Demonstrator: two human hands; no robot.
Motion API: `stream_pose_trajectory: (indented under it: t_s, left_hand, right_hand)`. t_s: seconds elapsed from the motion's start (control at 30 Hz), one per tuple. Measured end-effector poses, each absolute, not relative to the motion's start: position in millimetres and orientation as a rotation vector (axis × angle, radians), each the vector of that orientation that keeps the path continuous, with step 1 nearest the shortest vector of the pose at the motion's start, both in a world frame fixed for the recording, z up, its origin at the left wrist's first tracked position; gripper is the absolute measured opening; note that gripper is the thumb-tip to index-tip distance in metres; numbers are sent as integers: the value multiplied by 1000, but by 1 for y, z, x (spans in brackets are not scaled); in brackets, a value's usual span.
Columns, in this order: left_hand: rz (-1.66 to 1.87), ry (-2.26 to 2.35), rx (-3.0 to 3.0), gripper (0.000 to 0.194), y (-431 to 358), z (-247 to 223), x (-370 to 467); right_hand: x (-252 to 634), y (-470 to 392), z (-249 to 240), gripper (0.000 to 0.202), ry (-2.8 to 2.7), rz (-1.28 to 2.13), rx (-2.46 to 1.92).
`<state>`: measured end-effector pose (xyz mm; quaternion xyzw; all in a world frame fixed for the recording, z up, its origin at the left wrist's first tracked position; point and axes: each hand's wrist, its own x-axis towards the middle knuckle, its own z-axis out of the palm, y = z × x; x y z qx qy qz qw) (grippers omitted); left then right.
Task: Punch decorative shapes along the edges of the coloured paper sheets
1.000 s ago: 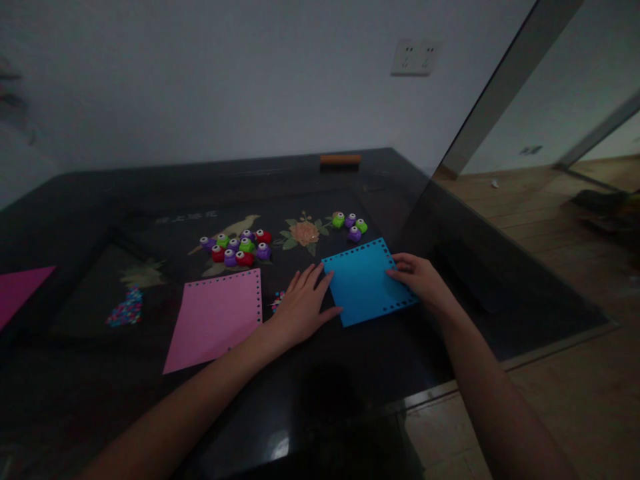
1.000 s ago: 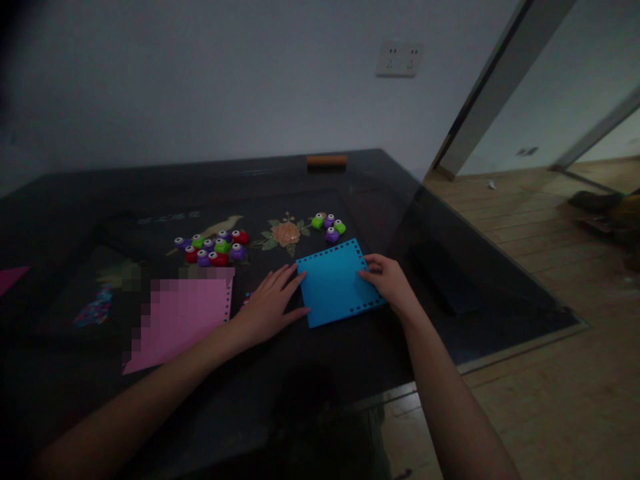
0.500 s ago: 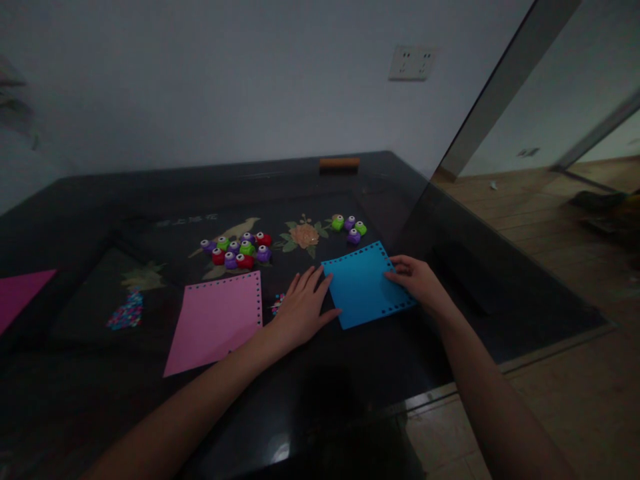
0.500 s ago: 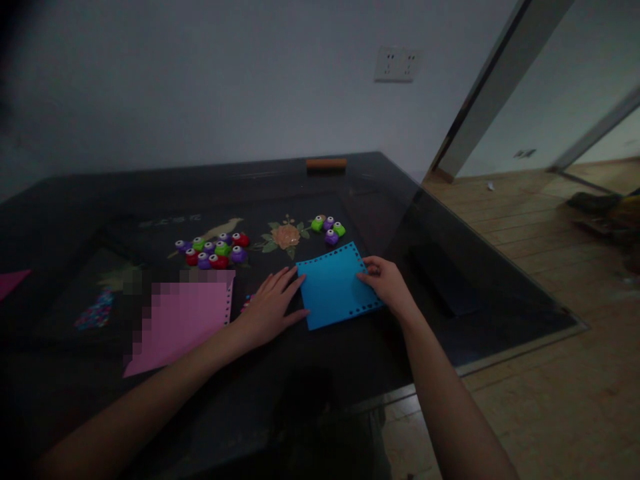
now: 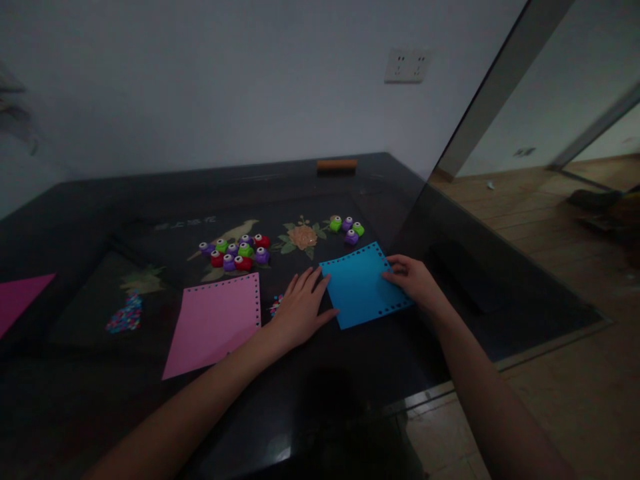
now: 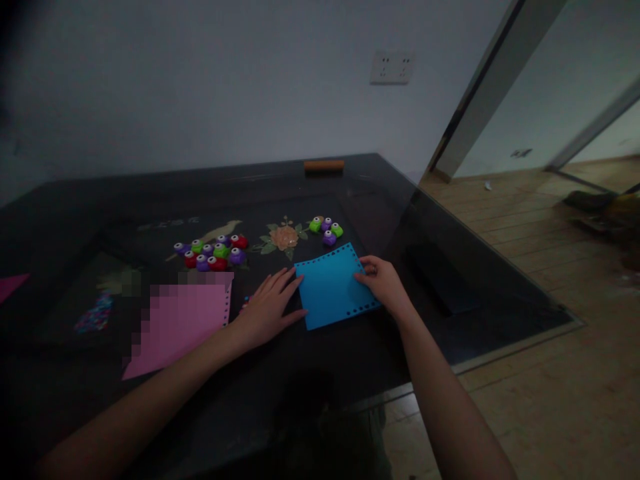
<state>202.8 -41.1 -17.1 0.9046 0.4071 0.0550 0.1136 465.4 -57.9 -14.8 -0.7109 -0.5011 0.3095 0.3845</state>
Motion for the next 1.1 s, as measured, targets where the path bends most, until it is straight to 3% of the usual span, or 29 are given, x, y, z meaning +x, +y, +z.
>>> stream_pose_trajectory:
  t_s: [0.23,0.4,1.1]
  left_hand:
    - [149,1190,2640,66,-42,-14,204]
    - [162,1187,2639,66,-41,-14,204]
    - [137,1179,2600,69,-40,-10,202]
  right_hand:
    - [470,-61,-14,36,-1321,571,-1839]
    - [473,-59,-20,23,-1511,345,-1987]
    - [472,-58,-18,20,-1548,356,-2028]
